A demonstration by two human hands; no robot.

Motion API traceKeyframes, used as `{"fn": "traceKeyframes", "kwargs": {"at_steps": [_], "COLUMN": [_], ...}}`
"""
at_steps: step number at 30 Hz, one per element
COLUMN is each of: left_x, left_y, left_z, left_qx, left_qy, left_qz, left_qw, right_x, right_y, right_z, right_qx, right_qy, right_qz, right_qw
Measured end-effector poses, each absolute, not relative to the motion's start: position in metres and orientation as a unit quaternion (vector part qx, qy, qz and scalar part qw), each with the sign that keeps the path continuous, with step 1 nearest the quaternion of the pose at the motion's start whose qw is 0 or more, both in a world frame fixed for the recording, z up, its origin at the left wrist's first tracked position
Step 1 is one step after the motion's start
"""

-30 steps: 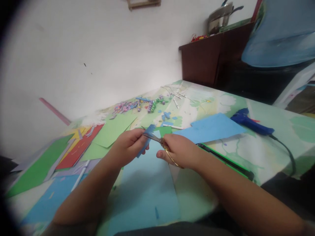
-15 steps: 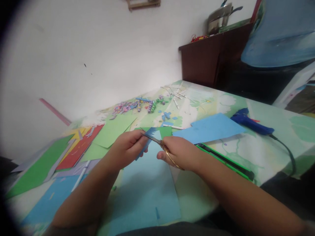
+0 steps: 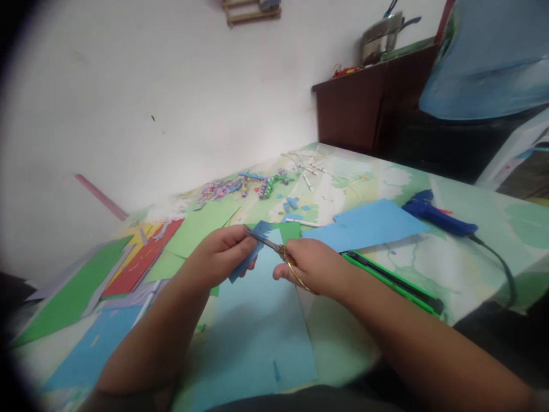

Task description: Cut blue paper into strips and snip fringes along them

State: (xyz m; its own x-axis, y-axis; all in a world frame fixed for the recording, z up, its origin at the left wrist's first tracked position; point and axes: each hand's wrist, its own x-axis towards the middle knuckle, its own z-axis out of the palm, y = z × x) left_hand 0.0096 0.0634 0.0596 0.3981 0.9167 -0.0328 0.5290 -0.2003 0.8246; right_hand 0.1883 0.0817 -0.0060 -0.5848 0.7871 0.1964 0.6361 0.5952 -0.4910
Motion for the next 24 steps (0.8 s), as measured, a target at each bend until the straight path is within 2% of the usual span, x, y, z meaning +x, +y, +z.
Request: {"fn": "traceKeyframes", "kwargs": {"at_steps": [5,17,24], "left_x": [0.01,0.007,0.006], "left_y": [0.066,0.072,0.073], "left_z": [0.061,0.054,0.054], "left_qx": [0.667,0.63,0.645], "left_qy": [0.5,0.439,0.428], "left_qz": [0.257,0.282,0.318], "left_qw": [0.489,0.575,0.547], "right_x": [0.188,0.189,0.191], "right_y": [0.082,0.086,0.083], "right_z": [-0.004,-0.006,-0.008], "right_qx": [-0.412,-0.417,-0.401], "right_qy": [-0.871,-0.864,-0.866], "right_qz": [0.181,0.194,0.198], "right_qw": [0.199,0.203,0.223]}}
